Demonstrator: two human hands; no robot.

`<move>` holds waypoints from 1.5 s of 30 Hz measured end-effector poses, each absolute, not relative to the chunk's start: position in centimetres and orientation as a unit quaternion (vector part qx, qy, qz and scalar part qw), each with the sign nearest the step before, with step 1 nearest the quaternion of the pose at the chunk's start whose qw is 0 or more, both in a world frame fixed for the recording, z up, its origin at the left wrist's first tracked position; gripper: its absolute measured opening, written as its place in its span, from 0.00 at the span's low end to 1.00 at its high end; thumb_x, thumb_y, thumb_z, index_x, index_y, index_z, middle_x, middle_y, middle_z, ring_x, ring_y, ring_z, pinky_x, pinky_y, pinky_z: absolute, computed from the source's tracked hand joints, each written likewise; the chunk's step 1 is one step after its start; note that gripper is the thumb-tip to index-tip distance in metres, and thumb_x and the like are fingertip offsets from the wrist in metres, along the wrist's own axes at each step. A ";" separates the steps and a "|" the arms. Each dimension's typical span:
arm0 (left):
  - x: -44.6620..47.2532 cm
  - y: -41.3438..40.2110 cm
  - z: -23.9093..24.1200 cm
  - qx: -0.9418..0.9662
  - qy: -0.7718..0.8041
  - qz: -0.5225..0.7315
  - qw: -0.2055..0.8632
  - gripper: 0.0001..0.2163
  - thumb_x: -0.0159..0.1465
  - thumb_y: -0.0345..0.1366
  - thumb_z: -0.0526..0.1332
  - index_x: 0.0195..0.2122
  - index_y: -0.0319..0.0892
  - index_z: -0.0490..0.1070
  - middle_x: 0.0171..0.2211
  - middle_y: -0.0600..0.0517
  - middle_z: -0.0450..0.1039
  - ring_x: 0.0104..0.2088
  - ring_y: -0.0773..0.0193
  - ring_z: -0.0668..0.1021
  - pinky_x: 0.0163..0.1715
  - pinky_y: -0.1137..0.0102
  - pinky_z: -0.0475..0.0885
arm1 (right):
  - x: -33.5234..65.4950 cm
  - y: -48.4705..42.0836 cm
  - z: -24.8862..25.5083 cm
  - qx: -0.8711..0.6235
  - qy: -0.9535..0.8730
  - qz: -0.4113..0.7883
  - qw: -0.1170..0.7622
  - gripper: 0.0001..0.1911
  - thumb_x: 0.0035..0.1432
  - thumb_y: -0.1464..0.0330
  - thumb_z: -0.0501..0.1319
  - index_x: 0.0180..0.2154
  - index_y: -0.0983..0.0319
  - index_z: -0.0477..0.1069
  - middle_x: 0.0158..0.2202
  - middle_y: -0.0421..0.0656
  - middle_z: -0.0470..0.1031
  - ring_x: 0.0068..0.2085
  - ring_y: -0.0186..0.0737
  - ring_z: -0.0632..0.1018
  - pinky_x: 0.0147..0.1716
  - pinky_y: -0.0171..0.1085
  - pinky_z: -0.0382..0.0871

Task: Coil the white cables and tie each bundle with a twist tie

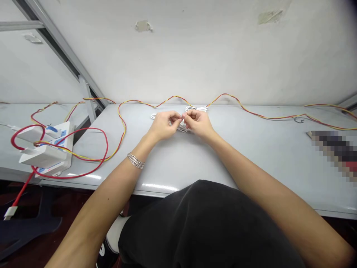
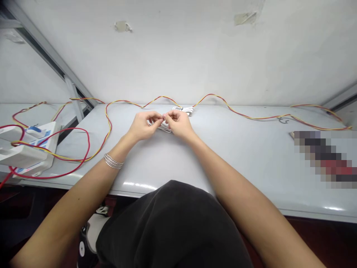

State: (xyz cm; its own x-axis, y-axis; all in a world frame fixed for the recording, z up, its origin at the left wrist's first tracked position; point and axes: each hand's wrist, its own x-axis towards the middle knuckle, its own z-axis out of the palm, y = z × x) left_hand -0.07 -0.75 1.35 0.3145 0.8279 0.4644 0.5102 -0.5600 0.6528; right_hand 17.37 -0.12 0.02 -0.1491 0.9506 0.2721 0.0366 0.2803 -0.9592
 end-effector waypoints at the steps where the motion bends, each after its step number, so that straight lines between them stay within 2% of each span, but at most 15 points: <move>1: -0.1 -0.7 1.3 0.789 0.424 0.401 0.192 0.07 0.64 0.34 0.62 0.34 0.38 0.80 0.30 0.49 0.82 0.29 0.64 0.78 0.33 0.69 0.71 | 17.4 -0.1 0.0 -0.402 -0.614 0.443 0.516 0.20 0.54 0.53 0.72 0.28 0.61 0.72 0.23 0.38 0.71 0.23 0.30 0.69 0.23 0.33 0.64; 11: 0.0 -1.0 1.5 0.792 0.434 0.387 0.187 0.10 0.66 0.37 0.60 0.36 0.39 0.79 0.26 0.51 0.80 0.23 0.66 0.75 0.29 0.70 0.68 | 17.3 -0.1 -0.1 -0.396 -0.638 0.401 0.525 0.18 0.57 0.54 0.69 0.29 0.61 0.71 0.25 0.39 0.72 0.24 0.32 0.69 0.25 0.35 0.64; 19: -0.1 -1.0 1.2 0.800 0.446 0.364 0.170 0.08 0.66 0.33 0.58 0.37 0.39 0.77 0.26 0.52 0.79 0.22 0.67 0.72 0.27 0.70 0.66 | 16.9 0.0 -0.7 -0.410 -0.636 0.377 0.534 0.14 0.58 0.57 0.68 0.30 0.60 0.71 0.27 0.40 0.73 0.25 0.33 0.69 0.26 0.36 0.63; 26: -0.1 -1.0 1.3 0.818 0.443 0.347 0.118 0.09 0.66 0.34 0.57 0.37 0.40 0.77 0.26 0.51 0.78 0.25 0.64 0.75 0.31 0.68 0.69 | 16.8 -0.1 -0.9 -0.423 -0.632 0.371 0.533 0.13 0.60 0.59 0.67 0.30 0.61 0.70 0.27 0.39 0.73 0.26 0.33 0.70 0.28 0.36 0.64; 31: -0.1 -0.8 1.2 0.818 0.425 0.382 0.067 0.08 0.65 0.35 0.61 0.38 0.41 0.80 0.36 0.48 0.82 0.34 0.60 0.79 0.39 0.65 0.73 | 16.5 -0.2 -1.0 -0.429 -0.625 0.360 0.544 0.12 0.61 0.61 0.66 0.30 0.62 0.71 0.28 0.41 0.75 0.29 0.34 0.73 0.32 0.36 0.66; 41: 0.1 -0.8 1.3 0.831 0.417 0.368 0.021 0.10 0.66 0.33 0.59 0.34 0.40 0.81 0.32 0.46 0.81 0.34 0.57 0.78 0.42 0.62 0.72 | 16.2 0.0 -1.3 -0.441 -0.614 0.345 0.556 0.17 0.59 0.54 0.67 0.28 0.59 0.69 0.25 0.39 0.72 0.26 0.34 0.69 0.27 0.35 0.63; 45: 0.3 -1.0 1.4 0.812 0.435 0.382 0.072 0.08 0.65 0.34 0.60 0.34 0.41 0.80 0.33 0.47 0.82 0.33 0.59 0.78 0.41 0.64 0.72 | 16.3 0.1 -1.3 -0.437 -0.614 0.355 0.554 0.18 0.59 0.53 0.67 0.29 0.59 0.69 0.26 0.39 0.71 0.26 0.34 0.69 0.27 0.36 0.62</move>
